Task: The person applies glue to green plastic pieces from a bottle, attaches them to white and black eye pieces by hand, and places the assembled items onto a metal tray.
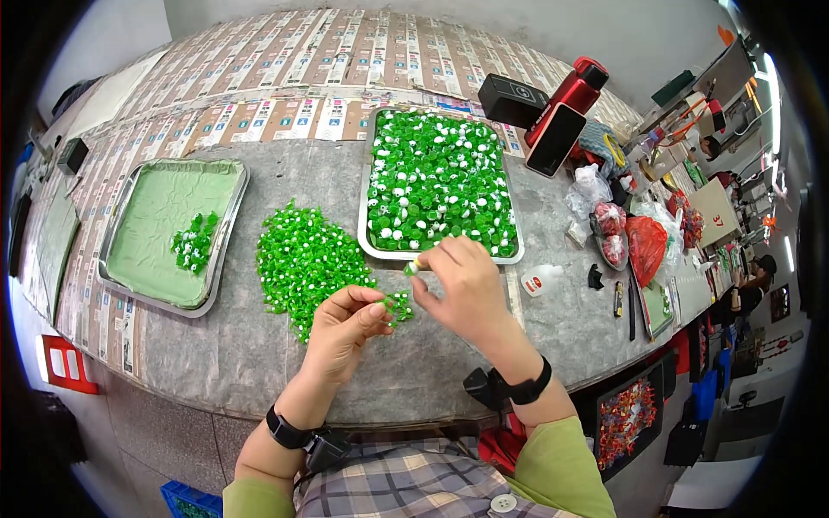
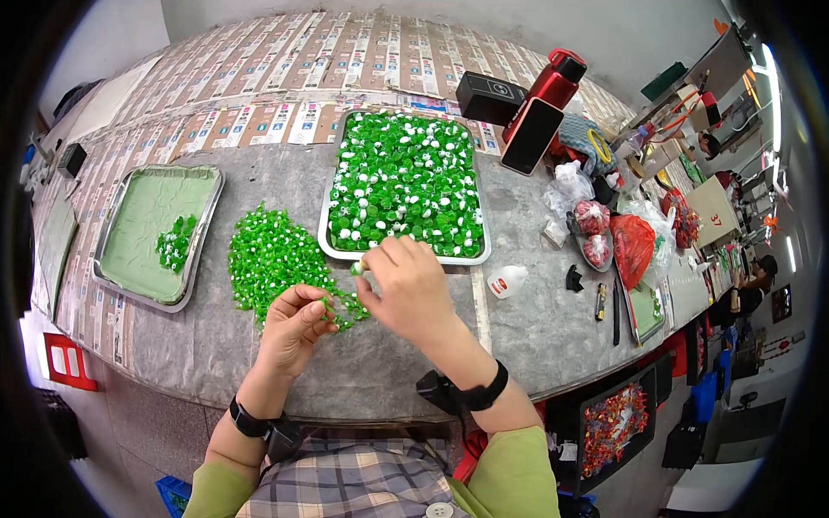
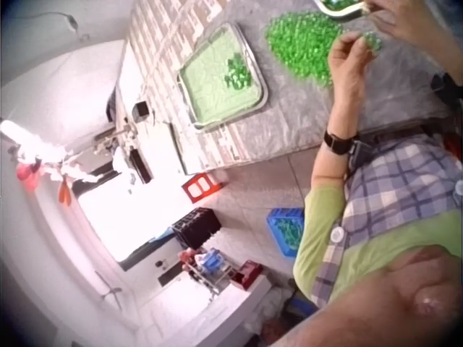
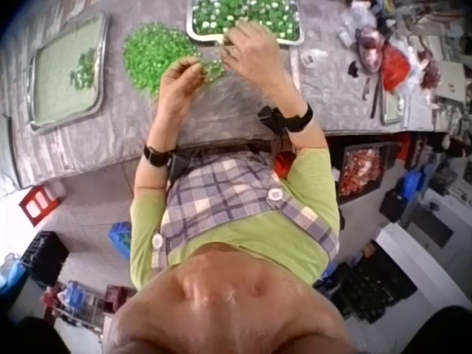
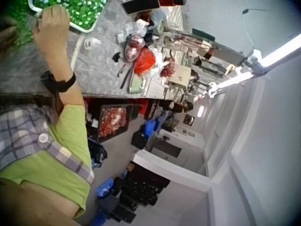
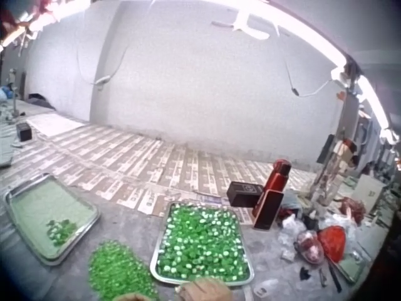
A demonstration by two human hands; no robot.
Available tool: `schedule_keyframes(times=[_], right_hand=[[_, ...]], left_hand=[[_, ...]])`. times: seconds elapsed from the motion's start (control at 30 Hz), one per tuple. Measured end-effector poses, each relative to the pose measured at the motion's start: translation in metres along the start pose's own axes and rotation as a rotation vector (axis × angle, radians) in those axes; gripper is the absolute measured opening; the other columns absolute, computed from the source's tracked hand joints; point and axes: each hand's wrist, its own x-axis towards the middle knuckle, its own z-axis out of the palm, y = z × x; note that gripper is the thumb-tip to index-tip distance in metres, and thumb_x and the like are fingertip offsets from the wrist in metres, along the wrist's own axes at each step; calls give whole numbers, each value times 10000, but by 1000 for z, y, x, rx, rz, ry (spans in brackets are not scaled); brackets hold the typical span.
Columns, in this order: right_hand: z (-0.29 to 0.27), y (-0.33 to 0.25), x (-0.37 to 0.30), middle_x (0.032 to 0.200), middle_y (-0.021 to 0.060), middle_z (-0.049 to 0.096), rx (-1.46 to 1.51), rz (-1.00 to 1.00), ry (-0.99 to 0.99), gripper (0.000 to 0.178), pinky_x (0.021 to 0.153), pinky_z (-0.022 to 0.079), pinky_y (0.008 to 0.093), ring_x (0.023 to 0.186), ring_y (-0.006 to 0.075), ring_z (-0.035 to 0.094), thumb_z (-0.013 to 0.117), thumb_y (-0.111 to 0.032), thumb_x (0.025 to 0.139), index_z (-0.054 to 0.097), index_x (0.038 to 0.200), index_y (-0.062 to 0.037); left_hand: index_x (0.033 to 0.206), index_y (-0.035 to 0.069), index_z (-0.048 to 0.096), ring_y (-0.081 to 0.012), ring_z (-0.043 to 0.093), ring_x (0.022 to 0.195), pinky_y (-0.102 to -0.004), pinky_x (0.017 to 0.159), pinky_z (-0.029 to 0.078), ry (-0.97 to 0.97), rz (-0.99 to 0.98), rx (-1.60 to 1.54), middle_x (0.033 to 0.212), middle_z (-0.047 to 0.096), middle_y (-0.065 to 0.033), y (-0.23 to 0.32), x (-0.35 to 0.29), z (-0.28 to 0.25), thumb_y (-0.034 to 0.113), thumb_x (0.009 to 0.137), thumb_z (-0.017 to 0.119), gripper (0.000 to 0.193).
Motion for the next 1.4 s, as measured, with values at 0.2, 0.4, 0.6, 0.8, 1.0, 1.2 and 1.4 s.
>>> schedule_keyframes(times=[0.2, 0.4, 0.6, 0.8, 1.0, 1.2, 1.4], right_hand=[[-14, -26, -11, 664, 55, 422, 26, -86, -109, 175, 587, 356, 312, 659, 204, 457, 595, -126, 575, 462, 674, -69], [-17, -28, -20, 755, 77, 534, 383, 157, -197, 178, 589, 419, 283, 689, 194, 543, 606, -80, 656, 500, 792, -34], [-4, -18, -32, 840, 37, 585, 1471, 737, -197, 239, 611, 438, 226, 738, 89, 550, 577, -156, 782, 523, 957, -3], [-2, -10, -35, 829, 28, 577, 1570, 784, -388, 218, 612, 429, 206, 735, 81, 541, 578, -167, 784, 543, 932, -10], [-1, -17, -35, 836, 30, 576, 1539, 769, -153, 178, 694, 442, 204, 791, 87, 550, 594, -45, 751, 531, 914, -9], [-8, -24, -30, 850, 31, 578, 1472, 720, -151, 164, 698, 450, 198, 807, 84, 556, 588, -8, 747, 529, 900, 4], [-6, -25, -33, 847, 37, 581, 1404, 710, -163, 145, 679, 453, 186, 791, 83, 560, 589, -12, 748, 538, 882, 8]], left_hand=[[879, 26, 549, -113, 562, 757, -243, 639, 477, -55, 109, 129, 861, 591, -61, -1, 3, 7, 75, 749, 597, 147], [863, 17, 547, -118, 571, 719, -251, 651, 483, -66, 113, 174, 827, 596, -62, -3, 2, 4, 79, 751, 598, 137], [853, 18, 546, -125, 577, 713, -263, 659, 486, -93, 97, 119, 814, 595, -68, -4, 0, 5, 83, 753, 601, 132], [854, 20, 546, -126, 576, 710, -259, 651, 484, -104, 108, 150, 808, 595, -69, -4, 0, 6, 82, 748, 607, 137], [848, 19, 550, -120, 574, 671, -249, 634, 481, -36, 107, 109, 769, 597, -62, -5, 2, 4, 70, 742, 609, 132], [828, 16, 560, -112, 571, 657, -238, 625, 478, -2, 103, 141, 753, 595, -55, -4, 2, 4, 67, 741, 611, 112], [820, 6, 573, -102, 555, 677, -219, 615, 463, -15, 267, 375, 741, 582, -45, -6, 1, 6, 8, 729, 603, 96]])
